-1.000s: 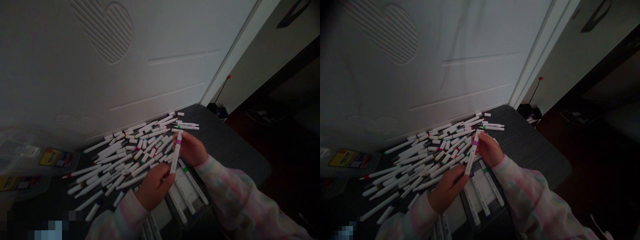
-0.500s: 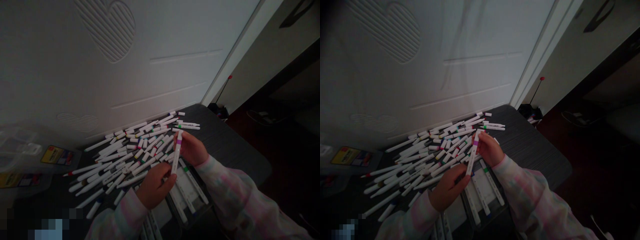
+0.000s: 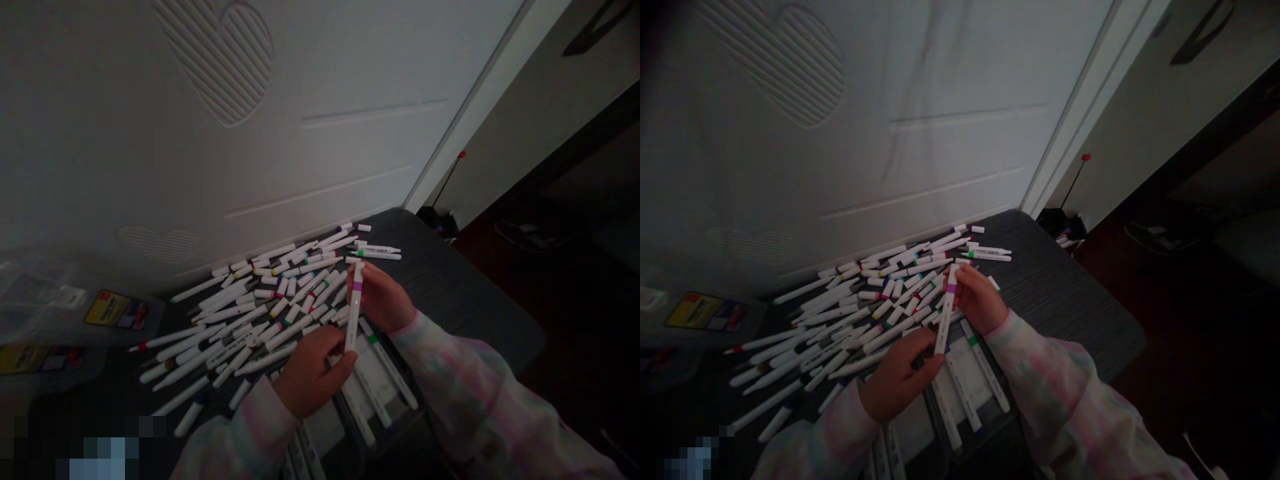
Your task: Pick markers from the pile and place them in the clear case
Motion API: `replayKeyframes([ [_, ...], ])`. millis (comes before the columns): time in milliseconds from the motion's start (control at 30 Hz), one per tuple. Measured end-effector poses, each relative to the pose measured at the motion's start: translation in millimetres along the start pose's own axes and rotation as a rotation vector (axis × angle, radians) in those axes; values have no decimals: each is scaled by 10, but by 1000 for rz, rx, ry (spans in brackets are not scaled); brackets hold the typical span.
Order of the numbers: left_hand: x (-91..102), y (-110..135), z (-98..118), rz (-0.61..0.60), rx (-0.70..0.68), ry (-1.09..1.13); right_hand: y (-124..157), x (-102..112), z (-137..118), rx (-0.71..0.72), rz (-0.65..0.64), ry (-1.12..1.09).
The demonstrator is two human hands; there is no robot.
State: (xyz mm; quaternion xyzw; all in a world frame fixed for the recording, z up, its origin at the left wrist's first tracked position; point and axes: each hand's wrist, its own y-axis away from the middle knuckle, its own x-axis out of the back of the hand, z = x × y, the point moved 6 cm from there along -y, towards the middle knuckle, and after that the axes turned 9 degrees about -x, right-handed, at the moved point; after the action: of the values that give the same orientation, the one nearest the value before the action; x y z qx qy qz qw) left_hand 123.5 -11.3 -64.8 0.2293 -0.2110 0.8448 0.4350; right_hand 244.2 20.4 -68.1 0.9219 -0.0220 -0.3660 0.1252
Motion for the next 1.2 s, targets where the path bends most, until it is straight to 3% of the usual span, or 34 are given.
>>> replayKeyframes([
  [1200,-1,-17,13,9,-16,-34,12,-20,8,-10,-11,35],
])
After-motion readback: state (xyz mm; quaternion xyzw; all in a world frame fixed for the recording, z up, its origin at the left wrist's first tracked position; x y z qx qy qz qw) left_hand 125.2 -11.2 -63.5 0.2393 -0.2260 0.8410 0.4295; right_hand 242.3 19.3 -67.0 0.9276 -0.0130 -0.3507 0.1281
